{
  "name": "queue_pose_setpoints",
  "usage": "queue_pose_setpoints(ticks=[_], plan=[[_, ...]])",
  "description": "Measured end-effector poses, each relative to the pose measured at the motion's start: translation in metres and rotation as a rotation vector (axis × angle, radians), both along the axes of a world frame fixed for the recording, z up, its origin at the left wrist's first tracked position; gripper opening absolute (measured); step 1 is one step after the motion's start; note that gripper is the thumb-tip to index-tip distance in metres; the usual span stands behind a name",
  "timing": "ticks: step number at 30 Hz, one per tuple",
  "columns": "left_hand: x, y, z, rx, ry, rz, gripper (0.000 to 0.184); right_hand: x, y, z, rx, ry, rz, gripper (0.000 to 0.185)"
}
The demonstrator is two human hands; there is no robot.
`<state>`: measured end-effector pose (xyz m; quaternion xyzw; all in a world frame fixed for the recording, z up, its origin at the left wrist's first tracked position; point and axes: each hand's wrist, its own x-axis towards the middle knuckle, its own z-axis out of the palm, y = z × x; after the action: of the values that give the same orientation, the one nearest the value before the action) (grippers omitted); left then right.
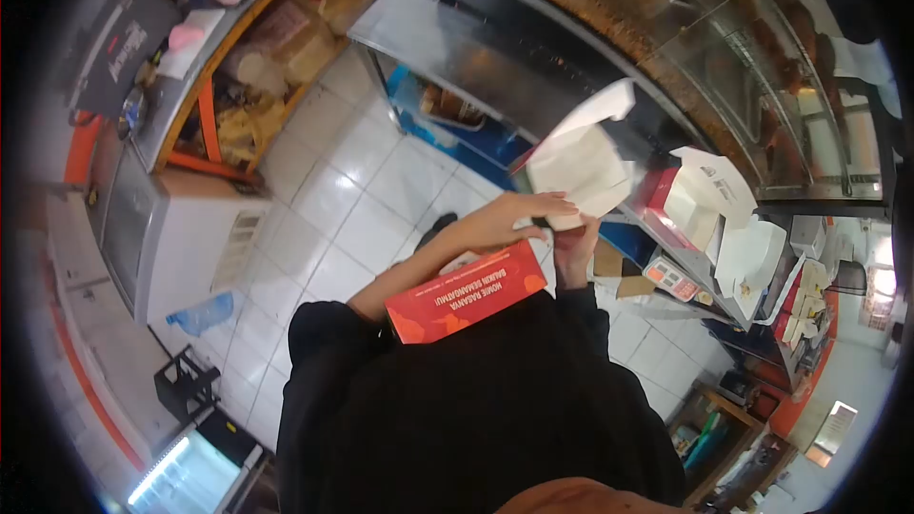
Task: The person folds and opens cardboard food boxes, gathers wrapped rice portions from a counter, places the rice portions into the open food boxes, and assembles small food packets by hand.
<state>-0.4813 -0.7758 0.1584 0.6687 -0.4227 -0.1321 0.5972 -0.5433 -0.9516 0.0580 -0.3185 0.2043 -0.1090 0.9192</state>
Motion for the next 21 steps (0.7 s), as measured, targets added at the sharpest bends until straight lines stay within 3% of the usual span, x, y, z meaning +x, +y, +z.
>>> queue_pose_setpoints(ticks=[2,3,4,5,7,10,11,12,14,15,17,18,19,21], plan=[[0.004,0.005,-0.007,-0.192,0.575,-0.282,0.035,0.009,-0.008,0.0,-0.118,-0.02,-0.131,0.053],[0.01,0.006,-0.014,-0.337,0.687,-0.521,0.038,0.02,-0.015,-0.003,-0.12,0.01,-0.219,0.053],[0.009,0.009,-0.017,-0.307,0.766,-0.579,0.037,0.028,-0.022,-0.005,-0.253,0.027,-0.228,0.051],[0.007,0.012,-0.014,-0.277,0.843,-0.638,0.037,0.038,-0.04,-0.021,-0.182,0.033,-0.229,0.05],[0.006,0.02,-0.004,-0.153,0.73,-0.621,0.036,0.053,-0.059,-0.025,-0.131,0.117,-0.164,0.05],[0.016,0.034,0.009,0.086,0.521,-0.622,0.033,0.058,-0.084,-0.023,0.236,0.269,0.025,0.037],[0.024,0.039,0.011,0.2,0.433,-0.634,0.031,0.052,-0.077,-0.013,0.231,0.266,0.032,0.037],[0.032,0.047,0.007,0.24,0.503,-0.644,0.03,0.045,-0.067,-0.005,0.181,0.267,0.096,0.033],[0.05,0.072,0.001,0.183,0.442,-0.521,0.036,0.025,-0.05,-0.002,0.165,0.217,0.222,0.032],[0.058,0.092,0.003,0.266,0.391,-0.353,0.036,0.014,-0.04,-0.007,0.202,0.163,0.283,0.037],[0.072,0.132,0.017,0.316,0.329,-0.008,0.034,-0.005,0.011,0.037,0.009,0.218,0.452,0.043],[0.074,0.147,0.027,0.316,0.444,0.153,0.032,-0.008,0.024,0.05,-0.039,0.191,0.667,0.048],[0.076,0.158,0.037,0.283,0.424,0.25,0.028,-0.008,0.036,0.061,-0.088,0.16,0.88,0.053],[0.075,0.158,0.056,0.179,0.419,0.26,0.021,0.0,0.065,0.091,-0.125,0.051,0.91,0.057]])
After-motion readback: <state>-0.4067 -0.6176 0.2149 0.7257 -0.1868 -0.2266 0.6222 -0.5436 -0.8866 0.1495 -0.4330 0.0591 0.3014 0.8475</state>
